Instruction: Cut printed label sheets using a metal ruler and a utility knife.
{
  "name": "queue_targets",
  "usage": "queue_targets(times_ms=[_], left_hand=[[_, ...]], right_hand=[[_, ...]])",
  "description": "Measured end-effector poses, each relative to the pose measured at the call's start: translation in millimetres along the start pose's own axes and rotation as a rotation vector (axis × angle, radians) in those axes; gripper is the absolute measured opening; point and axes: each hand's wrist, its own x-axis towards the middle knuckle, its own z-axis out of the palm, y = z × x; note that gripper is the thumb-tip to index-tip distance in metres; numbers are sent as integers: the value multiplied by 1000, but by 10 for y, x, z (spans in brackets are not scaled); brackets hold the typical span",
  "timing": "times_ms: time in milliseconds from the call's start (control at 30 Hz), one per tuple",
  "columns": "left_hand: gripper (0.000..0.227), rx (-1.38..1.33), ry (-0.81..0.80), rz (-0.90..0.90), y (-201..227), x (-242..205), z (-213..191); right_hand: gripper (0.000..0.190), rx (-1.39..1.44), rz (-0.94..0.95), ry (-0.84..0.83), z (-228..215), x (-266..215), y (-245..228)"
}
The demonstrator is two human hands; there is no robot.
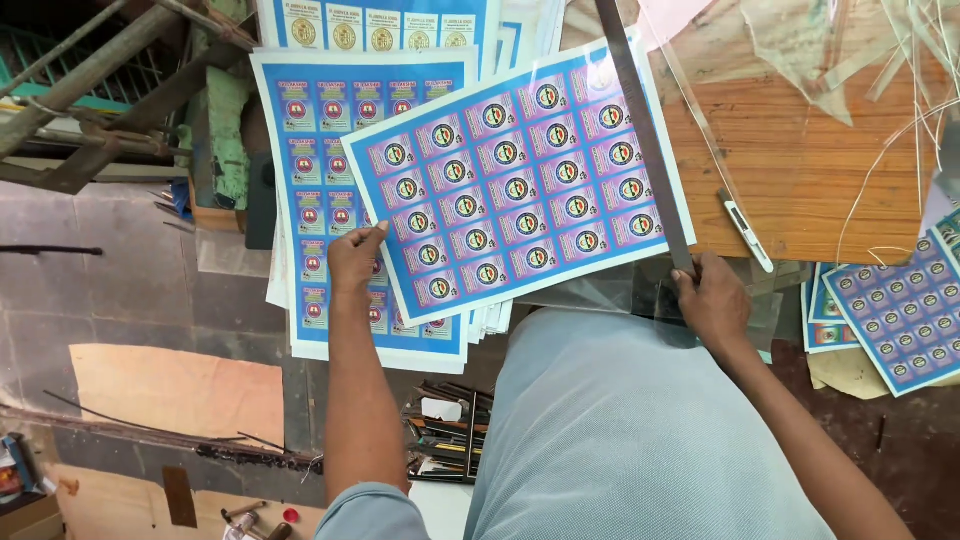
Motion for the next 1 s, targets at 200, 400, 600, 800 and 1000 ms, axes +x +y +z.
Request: queue_targets(times_ms=[200, 400, 600, 800, 1000], left_hand=[[80, 35, 29, 151, 298, -129, 163], [82, 279, 166, -64, 944, -502, 118], [65, 22, 132, -141, 592, -156, 220], [56, -302, 89, -53, 469, -87, 250], [51, -525, 79, 6, -38, 235, 391]], right_hand=[[26, -7, -56, 58, 56, 111, 316], [28, -149, -110, 273, -152, 333, 406], [52, -225, -358, 266, -154, 710, -178], [74, -194, -579, 33, -56, 1667, -960], [97, -356, -762, -122, 98, 2503, -1944]])
